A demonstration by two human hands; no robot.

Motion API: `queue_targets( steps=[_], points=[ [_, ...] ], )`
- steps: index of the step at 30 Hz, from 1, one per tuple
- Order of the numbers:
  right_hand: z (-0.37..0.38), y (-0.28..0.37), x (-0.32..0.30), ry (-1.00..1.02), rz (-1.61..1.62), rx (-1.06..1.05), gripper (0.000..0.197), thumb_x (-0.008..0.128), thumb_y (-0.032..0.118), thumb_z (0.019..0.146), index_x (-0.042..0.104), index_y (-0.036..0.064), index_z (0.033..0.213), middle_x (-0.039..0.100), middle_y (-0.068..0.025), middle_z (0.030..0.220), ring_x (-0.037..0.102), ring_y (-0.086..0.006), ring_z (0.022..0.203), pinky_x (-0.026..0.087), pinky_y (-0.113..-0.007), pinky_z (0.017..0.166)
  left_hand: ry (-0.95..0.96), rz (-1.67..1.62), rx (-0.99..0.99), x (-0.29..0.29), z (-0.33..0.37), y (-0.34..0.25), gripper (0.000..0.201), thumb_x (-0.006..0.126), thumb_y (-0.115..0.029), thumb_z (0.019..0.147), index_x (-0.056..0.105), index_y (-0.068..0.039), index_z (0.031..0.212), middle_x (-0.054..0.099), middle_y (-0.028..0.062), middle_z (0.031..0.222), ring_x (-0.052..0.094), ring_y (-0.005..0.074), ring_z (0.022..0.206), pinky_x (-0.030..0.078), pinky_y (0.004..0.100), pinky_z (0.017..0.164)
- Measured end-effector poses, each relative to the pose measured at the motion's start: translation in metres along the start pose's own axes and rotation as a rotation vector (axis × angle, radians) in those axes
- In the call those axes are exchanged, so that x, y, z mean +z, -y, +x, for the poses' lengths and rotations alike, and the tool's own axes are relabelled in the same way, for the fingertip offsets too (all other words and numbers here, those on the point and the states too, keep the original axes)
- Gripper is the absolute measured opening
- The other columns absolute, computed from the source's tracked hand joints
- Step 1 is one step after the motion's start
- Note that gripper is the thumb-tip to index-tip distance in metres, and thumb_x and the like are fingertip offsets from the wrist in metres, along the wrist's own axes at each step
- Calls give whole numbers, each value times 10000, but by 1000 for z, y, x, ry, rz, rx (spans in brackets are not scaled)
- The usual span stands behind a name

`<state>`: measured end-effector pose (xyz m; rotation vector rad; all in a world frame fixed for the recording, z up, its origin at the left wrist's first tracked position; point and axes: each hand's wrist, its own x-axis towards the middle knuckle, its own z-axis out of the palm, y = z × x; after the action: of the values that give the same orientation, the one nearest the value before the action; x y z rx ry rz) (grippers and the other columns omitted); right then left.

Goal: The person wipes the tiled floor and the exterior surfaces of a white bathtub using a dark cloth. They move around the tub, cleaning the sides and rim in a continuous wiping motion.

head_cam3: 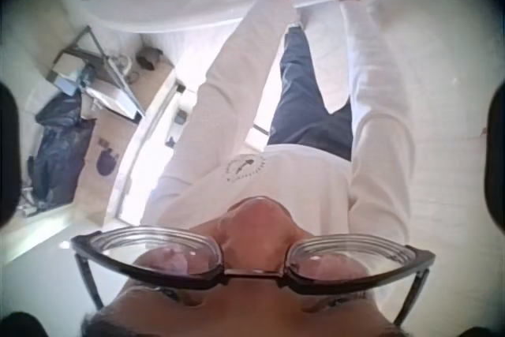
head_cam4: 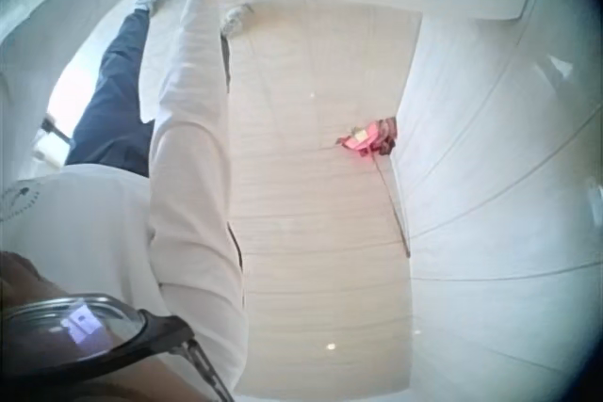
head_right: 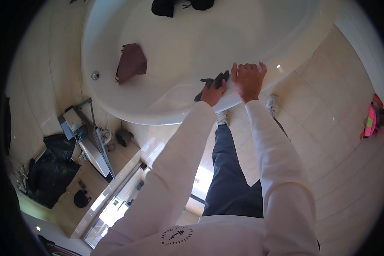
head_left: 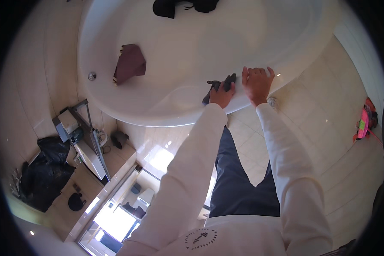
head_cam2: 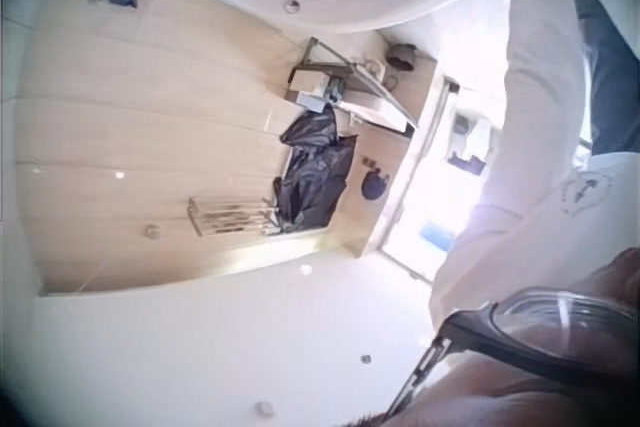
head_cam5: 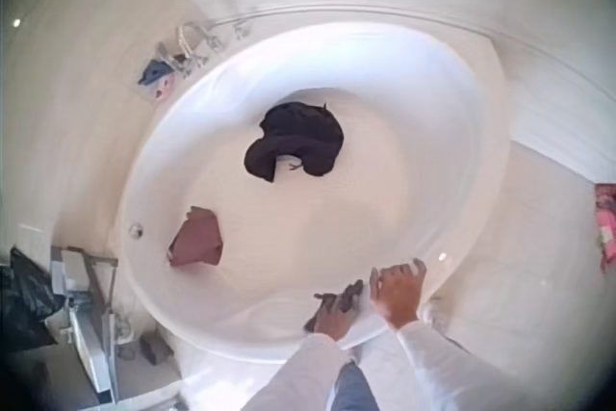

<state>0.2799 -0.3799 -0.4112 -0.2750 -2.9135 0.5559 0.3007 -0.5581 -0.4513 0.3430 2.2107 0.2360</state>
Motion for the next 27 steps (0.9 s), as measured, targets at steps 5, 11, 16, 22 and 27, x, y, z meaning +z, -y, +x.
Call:
queue_targets(
  steps=[5,11,16,22,27],
  points=[
    [-3,-2,-2,8,-8,20,360,546,295,944,672,116,659,670,-37,708,633,-205,791,337,-474,1018,7,-444,-38,-10,12,19,599,409,-541,989,421,-171,1460,498,254,1400,466,468,1282,394,481,1076],
    [0,2,-1,-6,48,39,364,550,297,937,653,110,642,659,-44,686,632,-213,774,347,-450,1012,74,-187,-316,11,26,124,875,336,-774,883,412,-141,1482,440,262,1463,379,449,1374,287,477,1164],
    [-4,-7,-1,35,-71,35,358,553,300,933,642,110,642,657,-35,679,632,-204,758,356,-447,1004,144,-139,-460,9,13,219,947,262,-839,851,363,-176,1520,396,258,1501,352,414,1410,265,481,1175],
    [-1,-14,4,-40,-155,-35,331,586,298,918,651,110,654,669,-31,673,650,-217,717,411,-441,959,-60,-814,-355,31,-5,309,763,464,-661,927,468,-102,1447,501,231,1423,440,350,1361,357,406,1112],
    [-4,-28,9,2,-254,-15,406,519,336,952,677,84,676,692,-60,700,648,-257,716,412,-412,992,-504,-816,-231,46,-31,275,581,501,-516,967,597,-16,1247,640,277,1160,560,445,1163,445,453,986]
  ],
)
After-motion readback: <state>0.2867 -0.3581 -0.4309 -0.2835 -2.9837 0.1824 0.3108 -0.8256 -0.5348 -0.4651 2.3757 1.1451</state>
